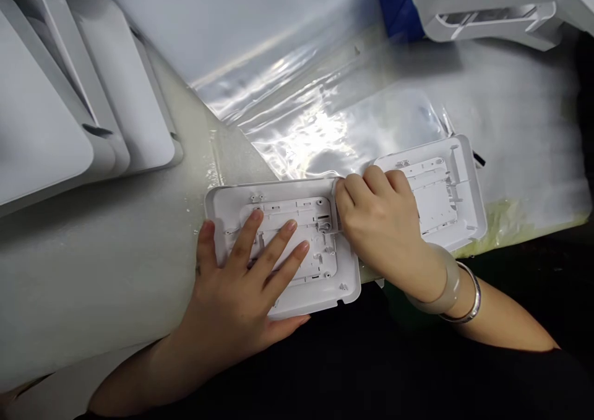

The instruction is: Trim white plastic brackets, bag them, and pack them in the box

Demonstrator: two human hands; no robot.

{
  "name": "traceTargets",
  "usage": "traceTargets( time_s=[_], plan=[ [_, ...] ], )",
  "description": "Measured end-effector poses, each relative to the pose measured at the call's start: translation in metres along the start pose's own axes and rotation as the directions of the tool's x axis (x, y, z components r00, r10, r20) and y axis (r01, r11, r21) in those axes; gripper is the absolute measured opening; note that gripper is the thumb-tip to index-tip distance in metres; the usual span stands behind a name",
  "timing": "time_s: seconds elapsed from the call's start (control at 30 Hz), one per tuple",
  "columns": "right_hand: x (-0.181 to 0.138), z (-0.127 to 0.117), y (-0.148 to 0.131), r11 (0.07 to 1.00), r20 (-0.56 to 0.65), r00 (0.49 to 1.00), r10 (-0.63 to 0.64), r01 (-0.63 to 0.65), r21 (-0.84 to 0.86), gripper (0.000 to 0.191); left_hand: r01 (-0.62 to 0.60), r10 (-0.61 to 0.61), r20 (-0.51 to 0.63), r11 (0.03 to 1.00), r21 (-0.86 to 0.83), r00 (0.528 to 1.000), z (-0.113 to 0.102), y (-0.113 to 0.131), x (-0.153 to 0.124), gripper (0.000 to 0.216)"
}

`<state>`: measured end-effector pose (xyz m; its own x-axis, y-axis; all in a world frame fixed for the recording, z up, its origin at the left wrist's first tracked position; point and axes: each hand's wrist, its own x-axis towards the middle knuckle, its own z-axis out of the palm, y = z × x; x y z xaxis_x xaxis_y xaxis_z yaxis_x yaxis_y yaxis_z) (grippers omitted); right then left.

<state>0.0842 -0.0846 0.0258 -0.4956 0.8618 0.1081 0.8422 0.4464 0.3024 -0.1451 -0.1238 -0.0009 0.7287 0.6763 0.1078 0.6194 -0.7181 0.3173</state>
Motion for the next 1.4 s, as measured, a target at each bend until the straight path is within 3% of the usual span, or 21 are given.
traceTargets(
  time_s=[0.2, 0.3, 0.4, 0.53, 0.63, 0.77, 0.93, 1.07, 1.17, 1.3, 1.4],
  plan=[
    [0.002, 0.004, -0.009, 0.997, -0.019, 0.998, 0.052, -0.054, -0.062, 0.024, -0.009, 0.009, 0.012, 1.0, 0.013, 1.0, 0.001, 0.001, 0.001, 0.079],
    [-0.002, -0.003, -0.001, 0.99, -0.001, 0.999, 0.042, -0.042, 0.135, 0.021, -0.013, 0.013, 0.017, 1.0, 0.021, 1.0, 0.002, 0.001, 0.0, 0.079],
    [-0.014, -0.017, 0.015, 0.887, -0.018, 0.991, 0.135, -0.113, 0.449, 0.006, -0.016, 0.016, 0.017, 1.0, 0.025, 1.0, 0.003, 0.0, -0.001, 0.08],
    [-0.039, -0.032, 0.027, 0.833, -0.143, 0.923, 0.357, -0.245, 0.496, 0.022, -0.02, 0.02, 0.013, 0.999, 0.026, 1.0, 0.005, 0.0, -0.001, 0.081],
    [-0.054, -0.033, 0.024, 0.794, -0.108, 0.919, 0.379, -0.262, 0.549, 0.035, -0.014, 0.014, 0.0, 1.0, 0.027, 1.0, 0.006, 0.001, -0.001, 0.082],
    [-0.063, -0.032, 0.014, 0.779, -0.113, 0.943, 0.311, -0.185, 0.599, 0.046, -0.003, 0.003, -0.001, 0.999, 0.034, 1.0, 0.006, 0.002, 0.0, 0.084],
    [-0.063, -0.023, -0.001, 0.786, -0.06, 0.993, 0.099, -0.041, 0.616, 0.031, 0.014, -0.014, 0.004, 0.999, 0.046, 1.0, 0.005, 0.005, 0.002, 0.086],
    [-0.059, -0.014, -0.014, 0.937, -0.094, 0.995, 0.029, 0.005, 0.348, 0.014, 0.043, -0.044, 0.01, 0.997, 0.071, 0.999, 0.006, 0.01, 0.002, 0.086],
    [-0.061, -0.017, -0.018, 0.976, -0.045, 0.998, -0.054, 0.062, 0.208, 0.021, 0.06, -0.061, 0.009, 0.995, 0.074, 0.998, 0.005, 0.012, 0.003, 0.085],
    [-0.069, -0.03, -0.012, 0.912, 0.025, 0.983, -0.181, 0.158, 0.379, 0.025, 0.071, -0.073, 0.035, 0.997, 0.041, 0.997, 0.002, 0.013, 0.003, 0.08],
    [-0.075, -0.033, -0.007, 0.836, 0.062, 0.973, -0.223, 0.159, 0.525, 0.024, 0.067, -0.069, 0.066, 0.997, 0.033, 0.995, 0.0, 0.012, 0.004, 0.077]
  ],
)
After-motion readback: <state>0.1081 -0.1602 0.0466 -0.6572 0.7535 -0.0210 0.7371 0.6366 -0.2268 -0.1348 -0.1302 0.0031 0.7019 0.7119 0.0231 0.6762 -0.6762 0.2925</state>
